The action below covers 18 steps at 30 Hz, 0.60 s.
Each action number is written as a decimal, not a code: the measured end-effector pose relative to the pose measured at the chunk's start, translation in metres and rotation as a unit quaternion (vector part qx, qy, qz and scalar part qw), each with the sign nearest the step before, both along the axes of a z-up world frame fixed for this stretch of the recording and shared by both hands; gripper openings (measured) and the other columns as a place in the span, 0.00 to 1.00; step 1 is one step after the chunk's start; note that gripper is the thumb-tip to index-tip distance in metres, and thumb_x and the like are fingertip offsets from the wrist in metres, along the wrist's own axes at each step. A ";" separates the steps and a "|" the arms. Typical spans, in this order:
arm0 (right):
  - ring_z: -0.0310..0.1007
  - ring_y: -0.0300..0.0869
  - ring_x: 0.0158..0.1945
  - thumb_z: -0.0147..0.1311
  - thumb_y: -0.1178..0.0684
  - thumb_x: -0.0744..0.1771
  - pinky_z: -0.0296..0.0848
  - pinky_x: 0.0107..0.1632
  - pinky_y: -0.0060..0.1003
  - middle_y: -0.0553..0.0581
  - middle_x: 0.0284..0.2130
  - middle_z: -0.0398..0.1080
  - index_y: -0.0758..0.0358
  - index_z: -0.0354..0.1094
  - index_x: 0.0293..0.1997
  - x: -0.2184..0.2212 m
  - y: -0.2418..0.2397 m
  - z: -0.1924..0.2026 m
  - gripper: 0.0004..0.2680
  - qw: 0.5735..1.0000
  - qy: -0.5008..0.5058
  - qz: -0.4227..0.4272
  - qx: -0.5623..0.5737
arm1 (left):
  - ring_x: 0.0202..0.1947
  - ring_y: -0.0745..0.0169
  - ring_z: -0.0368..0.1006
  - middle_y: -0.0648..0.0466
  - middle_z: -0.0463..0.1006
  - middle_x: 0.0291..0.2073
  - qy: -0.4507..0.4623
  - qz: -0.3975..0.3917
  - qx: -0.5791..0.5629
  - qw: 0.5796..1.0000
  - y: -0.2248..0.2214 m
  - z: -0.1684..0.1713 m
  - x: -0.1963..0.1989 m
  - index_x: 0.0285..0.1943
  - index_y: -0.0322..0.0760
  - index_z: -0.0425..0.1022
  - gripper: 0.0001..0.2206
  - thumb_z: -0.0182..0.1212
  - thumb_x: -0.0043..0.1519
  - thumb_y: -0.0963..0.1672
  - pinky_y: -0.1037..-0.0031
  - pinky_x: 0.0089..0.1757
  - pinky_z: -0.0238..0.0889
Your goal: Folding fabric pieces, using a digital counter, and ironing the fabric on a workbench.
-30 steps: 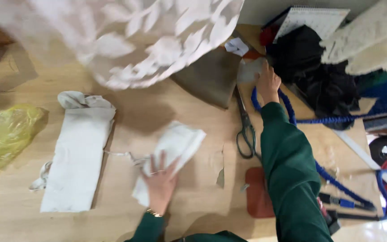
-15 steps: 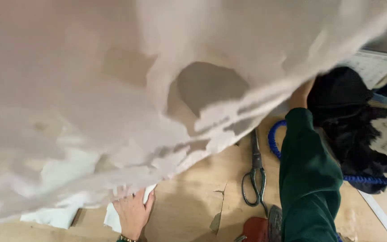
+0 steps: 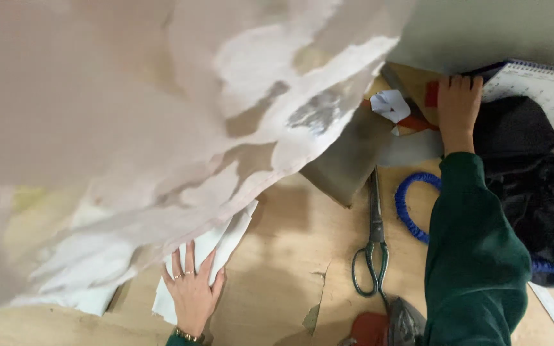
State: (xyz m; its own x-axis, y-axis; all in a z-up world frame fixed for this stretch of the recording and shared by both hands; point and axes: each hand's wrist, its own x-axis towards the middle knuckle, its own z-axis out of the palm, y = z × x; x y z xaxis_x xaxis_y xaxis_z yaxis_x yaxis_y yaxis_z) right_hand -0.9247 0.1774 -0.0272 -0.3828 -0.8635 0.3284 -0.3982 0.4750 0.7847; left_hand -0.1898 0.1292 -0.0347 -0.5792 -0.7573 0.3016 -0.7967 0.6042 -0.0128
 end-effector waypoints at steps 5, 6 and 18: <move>0.72 0.42 0.55 0.67 0.34 0.59 0.53 0.73 0.48 0.49 0.49 0.73 0.45 0.68 0.65 0.052 -0.009 0.035 0.27 0.994 -0.066 0.089 -0.025 | 0.72 0.34 0.58 0.48 0.59 0.76 0.002 -0.007 0.008 1.000 -0.001 0.005 0.000 0.61 0.62 0.74 0.21 0.60 0.58 0.54 0.35 0.60 0.58; 0.72 0.42 0.55 0.67 0.34 0.59 0.53 0.73 0.48 0.49 0.49 0.73 0.45 0.68 0.65 0.068 -0.007 0.029 0.27 0.994 -0.064 0.086 -0.022 | 0.72 0.34 0.58 0.48 0.59 0.76 0.004 -0.010 0.011 1.000 -0.004 0.010 -0.002 0.61 0.62 0.74 0.21 0.60 0.58 0.54 0.35 0.60 0.58; 0.63 0.43 0.41 0.49 0.54 0.66 0.68 0.52 0.35 0.49 0.24 0.68 0.55 0.75 0.22 0.536 0.034 0.112 0.11 0.755 0.515 0.276 0.296 | 0.72 0.35 0.56 0.49 0.58 0.78 0.098 -0.042 0.020 0.994 -0.071 -0.014 0.020 0.63 0.60 0.74 0.20 0.60 0.61 0.55 0.34 0.58 0.51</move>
